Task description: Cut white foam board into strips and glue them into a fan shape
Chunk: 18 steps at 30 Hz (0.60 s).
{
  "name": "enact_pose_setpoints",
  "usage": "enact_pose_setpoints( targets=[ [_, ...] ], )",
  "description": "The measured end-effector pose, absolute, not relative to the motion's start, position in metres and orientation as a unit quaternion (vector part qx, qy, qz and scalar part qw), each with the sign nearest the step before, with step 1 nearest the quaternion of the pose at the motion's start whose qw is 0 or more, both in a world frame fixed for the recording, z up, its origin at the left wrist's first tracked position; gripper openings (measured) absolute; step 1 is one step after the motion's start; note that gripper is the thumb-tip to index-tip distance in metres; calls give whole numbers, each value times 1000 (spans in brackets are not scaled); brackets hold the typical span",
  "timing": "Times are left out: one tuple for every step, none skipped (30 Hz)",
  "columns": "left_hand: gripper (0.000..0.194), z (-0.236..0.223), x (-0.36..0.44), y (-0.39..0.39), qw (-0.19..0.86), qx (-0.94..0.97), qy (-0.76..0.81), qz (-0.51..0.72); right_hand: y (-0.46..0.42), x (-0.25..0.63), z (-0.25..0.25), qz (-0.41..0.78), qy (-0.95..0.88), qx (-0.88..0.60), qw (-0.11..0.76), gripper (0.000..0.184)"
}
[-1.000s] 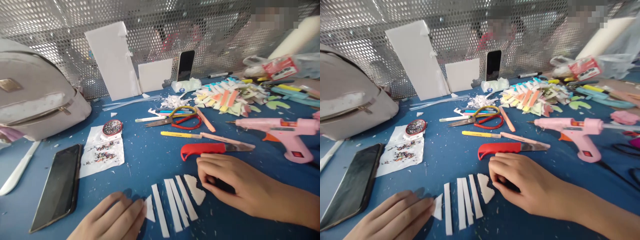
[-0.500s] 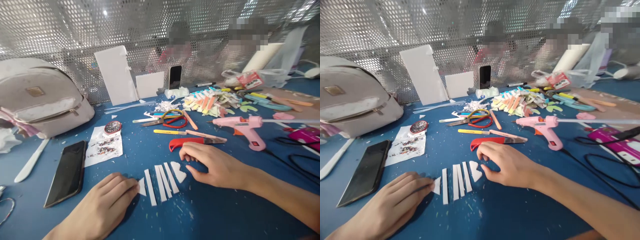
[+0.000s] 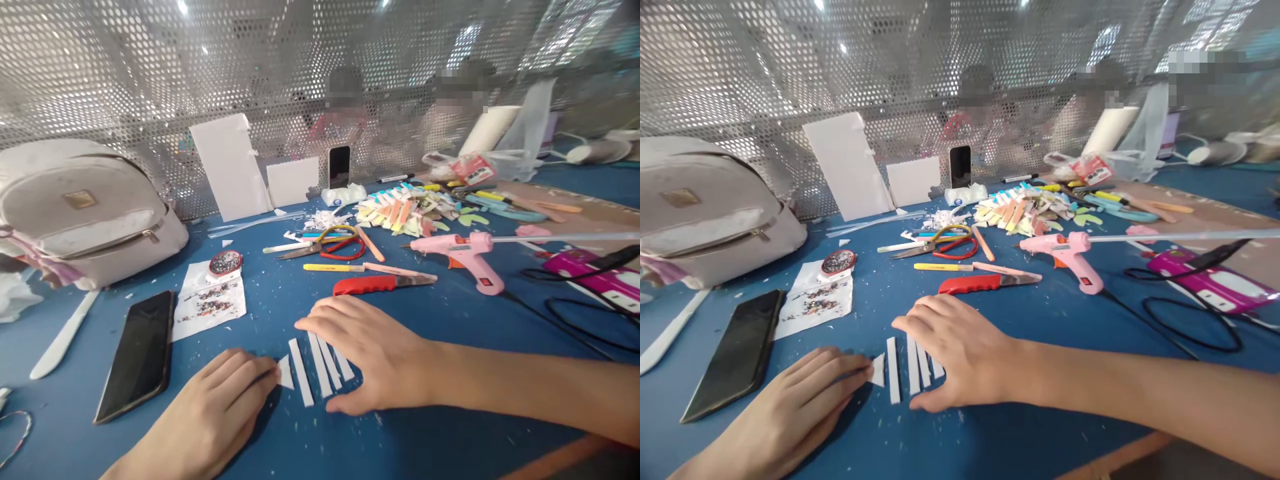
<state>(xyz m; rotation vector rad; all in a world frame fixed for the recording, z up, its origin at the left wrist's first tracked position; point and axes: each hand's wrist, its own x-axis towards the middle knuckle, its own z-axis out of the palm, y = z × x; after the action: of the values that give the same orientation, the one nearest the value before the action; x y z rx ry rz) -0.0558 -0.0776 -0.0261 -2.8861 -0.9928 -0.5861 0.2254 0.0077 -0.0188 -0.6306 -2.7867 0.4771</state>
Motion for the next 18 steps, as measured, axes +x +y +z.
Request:
enact_pose_setpoints(
  targets=[
    [34, -25, -55, -78, 20, -929, -316, -190, 8, 224, -19, 162, -955, -216, 122, 90],
    [34, -24, -55, -77, 23, -930, -313, -190, 8, 223, -19, 162, -955, -217, 123, 88],
    [34, -23, -54, -77, 24, -931, -310, -191, 8, 222, -19, 164, -954, -217, 124, 86],
    [34, -23, -54, -77, 24, -932, -308, -190, 7, 222, -19, 167, -954, -215, 126, 85],
    [33, -23, -54, -77, 22, -933, -306, -188, 7, 221, -19, 170, -954, -212, 128, 84],
    [33, -24, -54, -76, 20, -934, -304, -188, 7, 221, -18, 173, -954, -209, 129, 83],
    [33, -25, -54, -76, 19, -934, -304, -188, 7, 221, -18, 176, -954, -207, 128, 83],
    [33, -26, -55, -76, 21, -932, -306, -191, 7, 220, -18, 177, -954, -207, 125, 83],
    [34, -27, -55, -76, 25, -930, -310, -197, 7, 220, -18, 178, -954, -208, 121, 83],
    [34, -28, -56, -76, 28, -928, -313, -200, 7, 220, -18, 179, -954, -210, 117, 82],
    [34, -28, -56, -76, 32, -927, -314, -201, 8, 220, -19, 180, -954, -212, 113, 83],
    [34, -28, -56, -75, 34, -928, -313, -200, 8, 220, -19, 181, -954, -213, 110, 83],
    [33, -27, -55, -75, 35, -929, -310, -197, 9, 220, -19, 183, -954, -212, 109, 84],
    [33, -25, -55, -75, 34, -931, -307, -195, 9, 220, -19, 185, -954, -210, 109, 86],
    [33, -24, -55, -75, 32, -933, -304, -192, 10, 221, -18, 186, -954, -209, 112, 87],
    [33, -22, -54, -74, 31, -933, -303, -190, 11, 222, -15, 187, -953, -209, 116, 87],
    [33, -21, -54, -74, 30, -933, -303, -192, 13, 223, -12, 187, -951, -212, 122, 85],
    [33, -21, -54, -74, 29, -933, -303, -191, 15, 225, -9, 187, -949, -218, 129, 79]
  ],
)
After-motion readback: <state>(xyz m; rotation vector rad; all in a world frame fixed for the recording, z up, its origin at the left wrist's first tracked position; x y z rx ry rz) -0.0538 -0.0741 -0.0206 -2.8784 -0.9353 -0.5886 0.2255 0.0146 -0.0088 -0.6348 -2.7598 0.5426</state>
